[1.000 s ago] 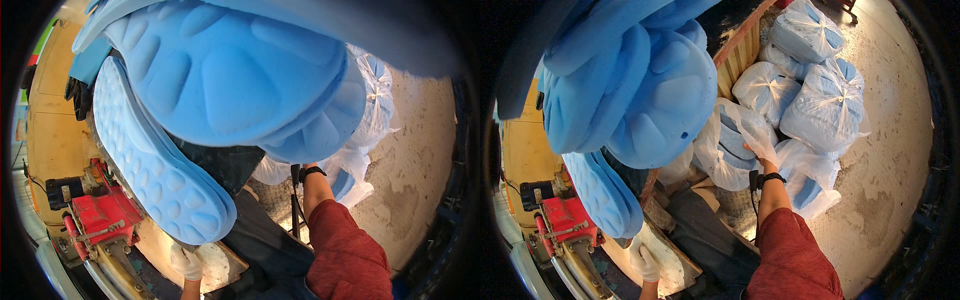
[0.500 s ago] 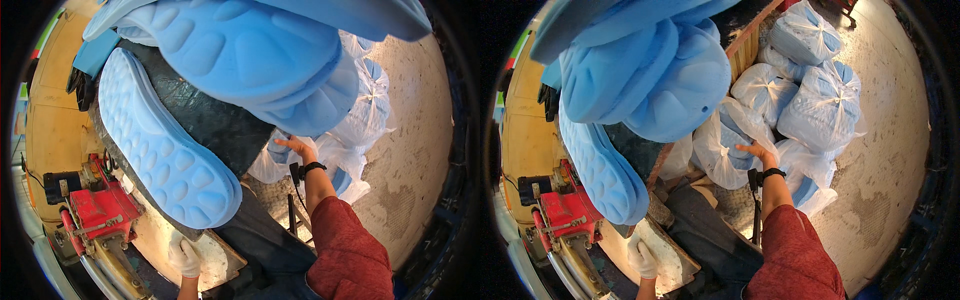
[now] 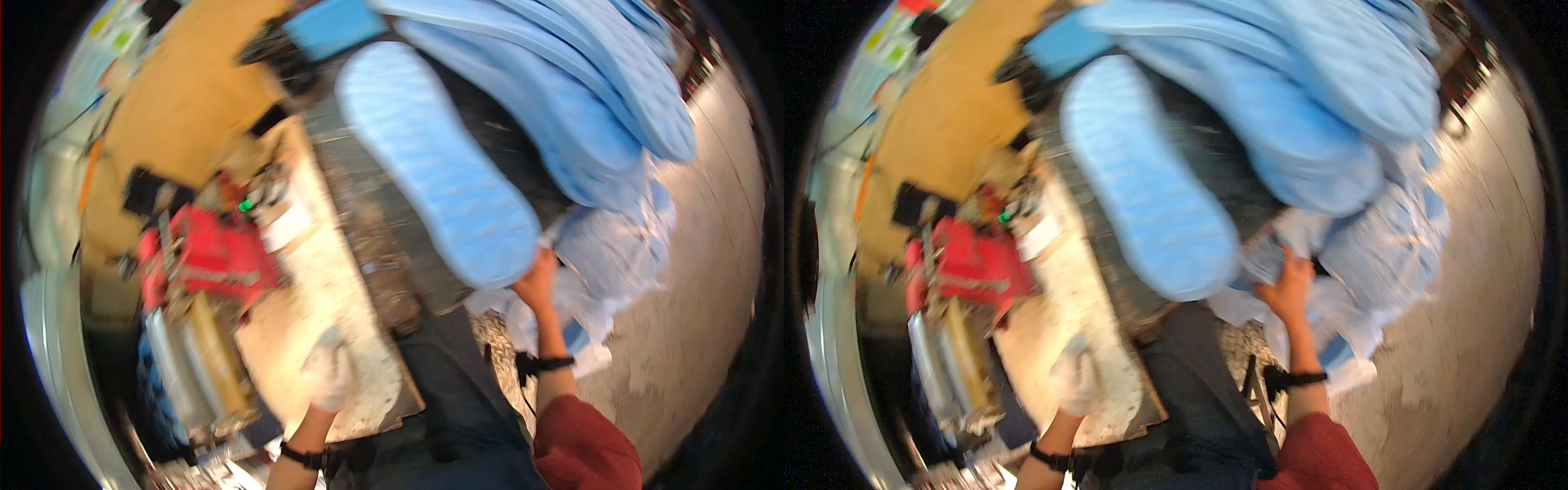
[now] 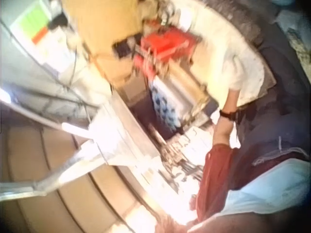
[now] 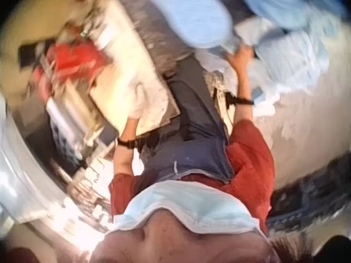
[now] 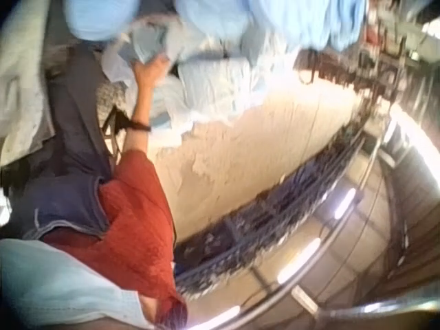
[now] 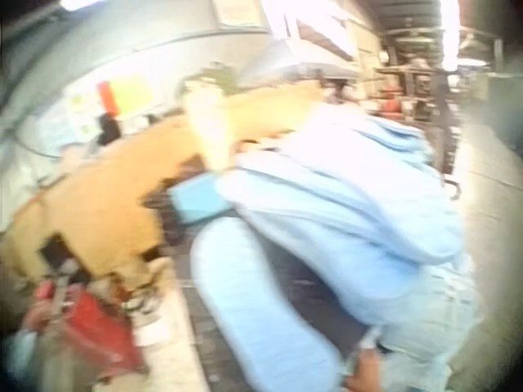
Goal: Applying adhesive or a coating to blue shoe insoles using a manual roller machine and stacking the finished pieces.
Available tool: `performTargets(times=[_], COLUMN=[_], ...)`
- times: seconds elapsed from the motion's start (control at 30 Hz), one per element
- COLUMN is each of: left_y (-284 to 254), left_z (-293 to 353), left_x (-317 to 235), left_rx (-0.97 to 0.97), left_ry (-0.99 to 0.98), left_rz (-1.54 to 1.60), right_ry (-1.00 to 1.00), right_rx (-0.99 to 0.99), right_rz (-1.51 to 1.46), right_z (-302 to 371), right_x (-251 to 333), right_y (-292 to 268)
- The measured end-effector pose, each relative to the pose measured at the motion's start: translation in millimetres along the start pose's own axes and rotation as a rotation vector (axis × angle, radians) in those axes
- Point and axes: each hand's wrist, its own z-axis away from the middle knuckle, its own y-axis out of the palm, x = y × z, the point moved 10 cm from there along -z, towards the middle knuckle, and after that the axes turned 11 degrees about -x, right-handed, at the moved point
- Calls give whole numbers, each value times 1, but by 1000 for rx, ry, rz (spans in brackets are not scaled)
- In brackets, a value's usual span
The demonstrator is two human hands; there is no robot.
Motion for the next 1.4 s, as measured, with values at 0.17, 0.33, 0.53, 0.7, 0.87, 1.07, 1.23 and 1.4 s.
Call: performTargets(times=[0.17,0.33,0.53,0.7,0.87,1.07,1.23,1.4], left_y=[-11,-59,-128,-185,-230,-203,-153,-41], left_z=[1,-66,-81,-70,-60,-47,-40,7], left_x=[-27,-138,-197,-162,-134,-109,-103,-107], left_rx=[-141,171,2,-117,-293,-211,-83,499], left_ry=[242,164,263,165,225,-79,-292,-982], left_rz=[48,781,904,817,627,858,1467,2189], right_ry=[-24,-330,-630,-852,-1089,-1166,-743,-129], right_rx=[38,92,271,423,446,491,519,460], right_rz=[80,178,-31,-186,-211,-295,-594,-617], right_z=[-8,2,29,52,66,70,24,9], right_x=[53,161,287,348,402,434,405,303], right_y=[-139,-251,-338,-349,-330,-326,-281,-169])
